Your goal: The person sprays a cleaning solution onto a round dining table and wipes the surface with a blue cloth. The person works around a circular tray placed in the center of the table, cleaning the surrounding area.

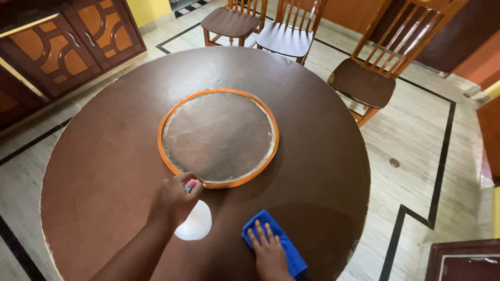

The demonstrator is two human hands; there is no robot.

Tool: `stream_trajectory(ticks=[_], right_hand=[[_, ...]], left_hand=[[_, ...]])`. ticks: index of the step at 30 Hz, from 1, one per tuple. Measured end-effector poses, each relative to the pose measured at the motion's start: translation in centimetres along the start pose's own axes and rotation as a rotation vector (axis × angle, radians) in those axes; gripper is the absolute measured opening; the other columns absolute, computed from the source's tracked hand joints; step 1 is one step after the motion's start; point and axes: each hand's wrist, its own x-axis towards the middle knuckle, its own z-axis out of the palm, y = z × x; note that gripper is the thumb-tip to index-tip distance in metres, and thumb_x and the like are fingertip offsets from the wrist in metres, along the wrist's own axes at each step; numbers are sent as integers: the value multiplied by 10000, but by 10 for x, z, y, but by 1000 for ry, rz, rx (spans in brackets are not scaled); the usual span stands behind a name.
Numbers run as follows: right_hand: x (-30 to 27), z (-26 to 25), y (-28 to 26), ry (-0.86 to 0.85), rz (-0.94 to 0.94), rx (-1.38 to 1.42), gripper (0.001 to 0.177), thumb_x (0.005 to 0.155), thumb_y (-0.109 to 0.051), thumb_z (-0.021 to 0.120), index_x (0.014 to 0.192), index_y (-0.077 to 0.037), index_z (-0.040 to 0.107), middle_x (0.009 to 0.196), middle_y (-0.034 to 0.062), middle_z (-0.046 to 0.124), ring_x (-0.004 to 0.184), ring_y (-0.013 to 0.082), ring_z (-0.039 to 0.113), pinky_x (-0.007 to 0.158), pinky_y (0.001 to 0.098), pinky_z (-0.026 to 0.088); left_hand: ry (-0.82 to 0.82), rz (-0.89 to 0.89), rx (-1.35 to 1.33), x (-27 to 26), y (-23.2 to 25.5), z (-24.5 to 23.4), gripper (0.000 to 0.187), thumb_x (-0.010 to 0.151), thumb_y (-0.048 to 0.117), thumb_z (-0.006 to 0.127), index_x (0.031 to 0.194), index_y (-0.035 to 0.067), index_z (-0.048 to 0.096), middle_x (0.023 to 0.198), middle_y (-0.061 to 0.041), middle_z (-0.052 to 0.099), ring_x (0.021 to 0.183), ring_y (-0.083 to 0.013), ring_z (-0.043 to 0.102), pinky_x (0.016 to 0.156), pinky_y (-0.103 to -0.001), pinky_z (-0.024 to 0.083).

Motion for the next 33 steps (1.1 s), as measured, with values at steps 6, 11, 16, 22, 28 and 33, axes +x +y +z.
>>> stream_trajectory(ticks=[6,11,16,22,28,33], right_hand=[[-3,24,1,28,-80,16,639,919,-224,552,1542,-267,415,1703,83,221,1490,381,240,1073,649,340],[21,-12,-7,-42,-44,35,702,891,-126,531,1565,-263,392,1677,78,210,1504,383,248,1112,599,349],[61,-48,-22,-90,25,33,677,929,-101,515,1568,-276,375,1695,59,185,1513,372,243,1145,567,348],[95,-62,-23,-146,84,-20,721,948,-106,513,1601,-299,274,1706,48,118,1538,344,202,1171,532,325],[111,-62,-6,-146,128,-61,751,948,-105,510,1608,-342,241,1715,12,107,1552,300,195,1181,492,333],[119,-63,26,-157,196,-90,768,952,-113,507,1616,-354,205,1722,11,69,1565,279,165,1197,460,323]], left_hand=[[10,24,10,0,1,-2,316,857,379,614,1022,177,791,911,-116,794,812,-313,761,761,-433,589],[30,29,19,1,0,0,305,842,385,634,1003,180,792,901,-116,787,806,-320,753,756,-440,580],[15,46,-4,2,-1,0,284,855,368,625,968,168,792,815,-122,791,763,-308,774,750,-429,593],[39,24,-10,2,1,-1,278,844,360,647,987,169,790,862,-117,786,790,-318,759,756,-444,587],[9,-26,-18,-3,7,-5,285,854,362,637,1003,168,785,863,-112,792,809,-299,767,773,-436,588],[-8,-42,-17,-2,8,-5,281,854,362,638,1001,175,787,863,-100,793,810,-287,769,770,-431,590]])
